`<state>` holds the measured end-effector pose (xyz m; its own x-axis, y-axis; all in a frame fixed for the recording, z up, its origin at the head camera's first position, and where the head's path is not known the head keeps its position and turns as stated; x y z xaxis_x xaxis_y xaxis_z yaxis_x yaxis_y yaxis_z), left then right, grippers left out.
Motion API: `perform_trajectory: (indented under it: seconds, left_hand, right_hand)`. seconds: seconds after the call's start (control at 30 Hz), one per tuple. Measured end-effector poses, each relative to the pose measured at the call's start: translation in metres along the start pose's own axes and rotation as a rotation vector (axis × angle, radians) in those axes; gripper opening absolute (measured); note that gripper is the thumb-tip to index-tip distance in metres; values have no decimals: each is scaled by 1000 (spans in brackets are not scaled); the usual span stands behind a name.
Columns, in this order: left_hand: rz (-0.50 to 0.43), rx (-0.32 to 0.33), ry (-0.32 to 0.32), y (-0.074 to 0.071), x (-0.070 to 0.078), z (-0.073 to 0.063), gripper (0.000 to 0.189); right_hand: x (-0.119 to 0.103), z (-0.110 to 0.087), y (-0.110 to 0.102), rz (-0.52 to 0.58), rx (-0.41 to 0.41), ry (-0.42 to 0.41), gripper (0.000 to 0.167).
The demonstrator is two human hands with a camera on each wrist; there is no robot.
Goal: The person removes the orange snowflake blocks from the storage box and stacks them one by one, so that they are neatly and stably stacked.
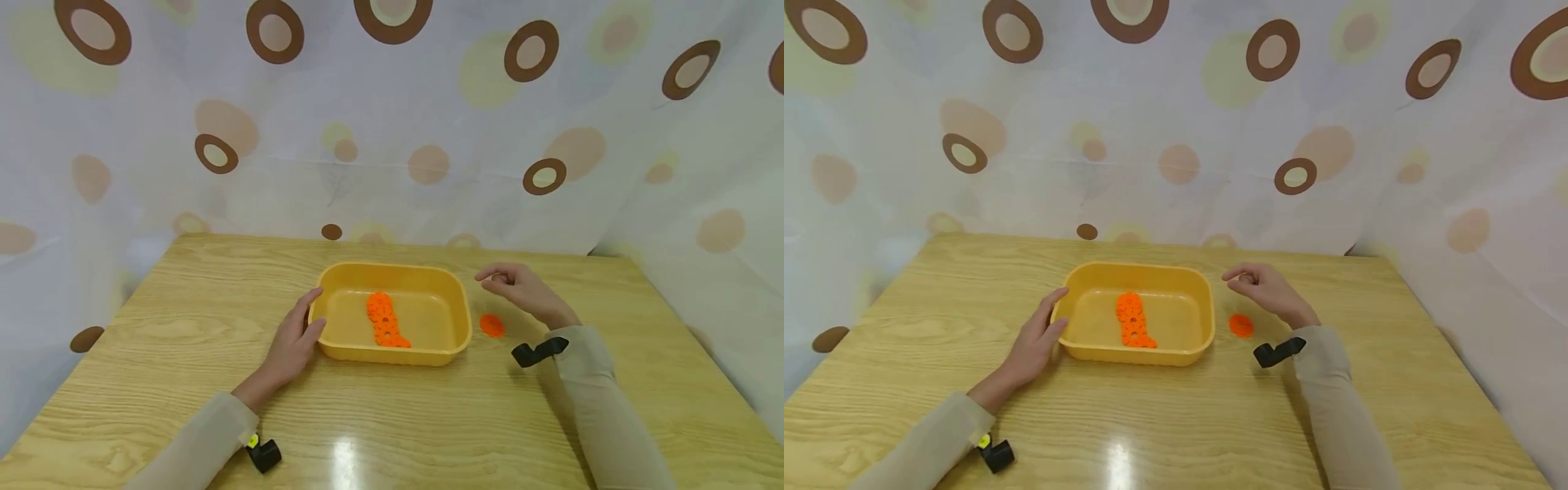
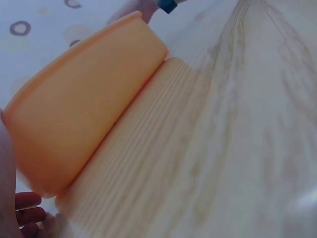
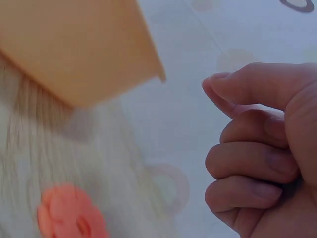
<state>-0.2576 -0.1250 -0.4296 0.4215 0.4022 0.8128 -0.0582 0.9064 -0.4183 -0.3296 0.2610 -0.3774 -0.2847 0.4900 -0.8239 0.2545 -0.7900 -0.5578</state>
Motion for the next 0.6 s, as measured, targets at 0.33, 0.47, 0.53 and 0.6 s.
perform_trajectory:
  seconds: [0.33, 0.47, 0.53, 0.6]
  left_hand:
    - [12, -9, -26, 1, -3, 0, 49]
    - [15, -15, -31, 1, -3, 0, 49]
    - [17, -19, -32, 1, -2, -1, 49]
    - [18, -19, -33, 1, -2, -1, 49]
  right_hand:
    - [-40, 15, 18, -59, -120, -95, 27]
    - [-53, 21, 23, -88, -141, -105, 28]
    - [-58, 24, 27, -102, -167, -115, 27]
    - [-64, 27, 31, -115, -205, -122, 26]
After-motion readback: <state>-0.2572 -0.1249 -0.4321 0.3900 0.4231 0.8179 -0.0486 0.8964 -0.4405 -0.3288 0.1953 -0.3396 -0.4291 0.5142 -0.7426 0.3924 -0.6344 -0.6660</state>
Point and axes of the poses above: each hand's wrist, its own z-axis towards the middle knuckle, its own y-axis out of the palm, x = y × z, the point moved 4 cm from there along z, towards the middle knuckle, and after that the axes turned 4 degrees about x, right-handed, at the moved point
